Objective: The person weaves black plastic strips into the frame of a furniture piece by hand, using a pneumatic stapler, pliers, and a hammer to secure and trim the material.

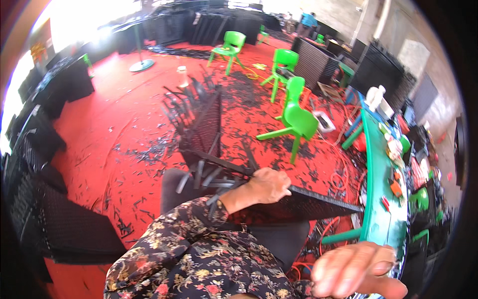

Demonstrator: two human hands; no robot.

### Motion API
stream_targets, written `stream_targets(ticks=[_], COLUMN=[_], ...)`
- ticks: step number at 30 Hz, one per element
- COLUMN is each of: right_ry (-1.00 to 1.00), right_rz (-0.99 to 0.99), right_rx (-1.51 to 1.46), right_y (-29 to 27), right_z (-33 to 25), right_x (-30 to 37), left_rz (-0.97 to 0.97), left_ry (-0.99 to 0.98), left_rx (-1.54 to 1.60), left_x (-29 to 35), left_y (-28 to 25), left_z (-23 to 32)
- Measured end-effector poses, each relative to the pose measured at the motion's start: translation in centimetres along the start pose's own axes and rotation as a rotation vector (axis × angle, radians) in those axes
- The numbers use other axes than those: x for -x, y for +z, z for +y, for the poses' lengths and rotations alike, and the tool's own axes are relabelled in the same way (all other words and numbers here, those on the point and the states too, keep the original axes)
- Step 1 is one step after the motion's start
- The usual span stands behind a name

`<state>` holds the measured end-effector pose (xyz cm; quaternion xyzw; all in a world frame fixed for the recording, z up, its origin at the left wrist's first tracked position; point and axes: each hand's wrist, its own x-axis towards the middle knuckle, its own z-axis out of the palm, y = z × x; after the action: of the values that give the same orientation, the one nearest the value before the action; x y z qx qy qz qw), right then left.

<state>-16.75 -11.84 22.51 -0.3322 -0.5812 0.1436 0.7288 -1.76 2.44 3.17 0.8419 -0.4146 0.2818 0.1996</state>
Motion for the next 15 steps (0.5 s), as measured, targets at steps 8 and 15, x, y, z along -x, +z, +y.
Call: stream_targets(ticks=[8,15], right_ry=[0.053,0.344], right_rz=[-0.063,0.639], right_rx=[0.094,0.488], right_y=[-0.2,-4.7], right_z=[-0.7,2.7], right_x=[-1.1,3.1], left_rz=[-0.037,0.002], left_ry=[-0.003,-0.110], left_rx=[-0.017,-0.071], left_x=[-0.4,0.7], left_y=[-0.2,-0.4], left_z=[0.5,1.1])
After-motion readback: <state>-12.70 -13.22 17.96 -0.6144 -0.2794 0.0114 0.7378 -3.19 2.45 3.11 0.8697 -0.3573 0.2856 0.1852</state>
